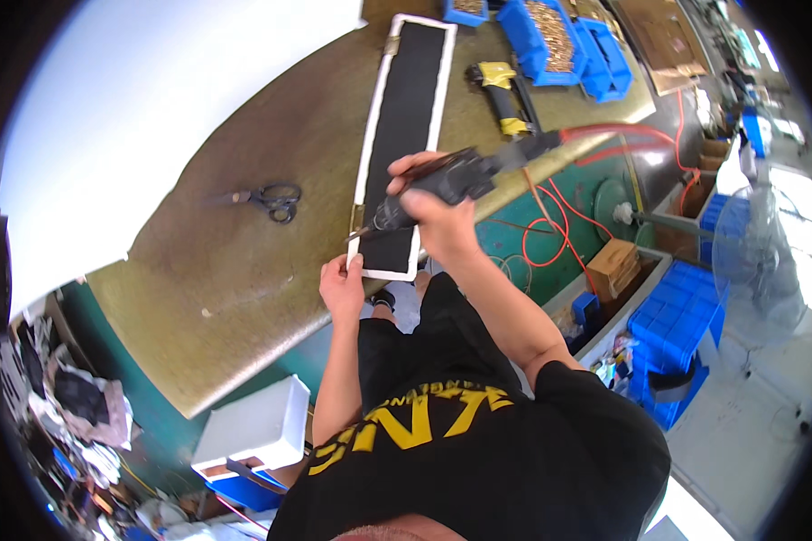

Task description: The recorder attaches a black trim strip to a furniture board using a pneumatic nail gun, trims the strip with scissors, and then installs metal hinges using an electric screwdriver.

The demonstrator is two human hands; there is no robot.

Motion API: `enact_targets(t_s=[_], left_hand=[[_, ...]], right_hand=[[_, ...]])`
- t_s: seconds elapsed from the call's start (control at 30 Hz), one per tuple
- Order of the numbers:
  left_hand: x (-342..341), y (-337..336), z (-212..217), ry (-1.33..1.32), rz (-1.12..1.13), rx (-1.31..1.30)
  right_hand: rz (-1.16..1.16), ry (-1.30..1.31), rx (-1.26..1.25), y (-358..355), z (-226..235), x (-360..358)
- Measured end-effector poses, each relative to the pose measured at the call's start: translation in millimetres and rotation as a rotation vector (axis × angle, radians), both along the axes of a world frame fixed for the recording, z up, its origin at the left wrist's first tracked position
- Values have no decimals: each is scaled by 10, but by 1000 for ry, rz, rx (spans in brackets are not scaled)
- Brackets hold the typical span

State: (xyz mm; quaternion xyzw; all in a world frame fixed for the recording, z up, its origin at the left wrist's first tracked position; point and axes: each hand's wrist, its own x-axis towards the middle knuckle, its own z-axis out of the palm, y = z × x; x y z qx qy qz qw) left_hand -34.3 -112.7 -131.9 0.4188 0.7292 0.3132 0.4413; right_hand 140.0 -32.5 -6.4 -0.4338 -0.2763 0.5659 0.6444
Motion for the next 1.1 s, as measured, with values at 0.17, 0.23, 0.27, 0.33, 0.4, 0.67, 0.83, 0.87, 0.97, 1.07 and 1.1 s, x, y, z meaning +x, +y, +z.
enact_targets(t_s=[0.17, 0.23, 0.27, 0.33, 0.4, 0.67, 0.83, 0.87, 0.97, 1.07, 1.1], left_hand=[[11, 103, 224, 287, -215, -27], [118, 206, 222, 335, -209, 60], [168, 286, 216, 370, -228, 8], [327, 418, 310, 411, -239, -5], [399, 481, 228, 472, -262, 16], [172, 528, 50, 273, -184, -148], [110, 474, -1, 301, -157, -51], [144, 505, 2, 301, -153, -40], [129, 392, 127, 290, -85, -43], [-51, 329, -28, 259, -59, -110], [78, 510, -234, 175, -119, -58]], right_hand=[[-216, 533, -5, -93, -53, 1052], [-298, 503, -56, -199, -97, 1556], [-339, 509, -96, -193, -130, 1808], [-418, 491, -187, -211, -272, 2364], [-514, 419, -262, -121, -515, 2969], [-676, -220, -563, 525, -1041, 5259], [-866, -494, -606, 977, -1310, 6350], [-865, -591, -679, 1015, -1366, 6612], [-832, -799, -839, 1421, -1459, 6875], [-877, -890, -886, 1539, -1740, 7670], [-890, -993, -835, 1274, -1684, 8276]])
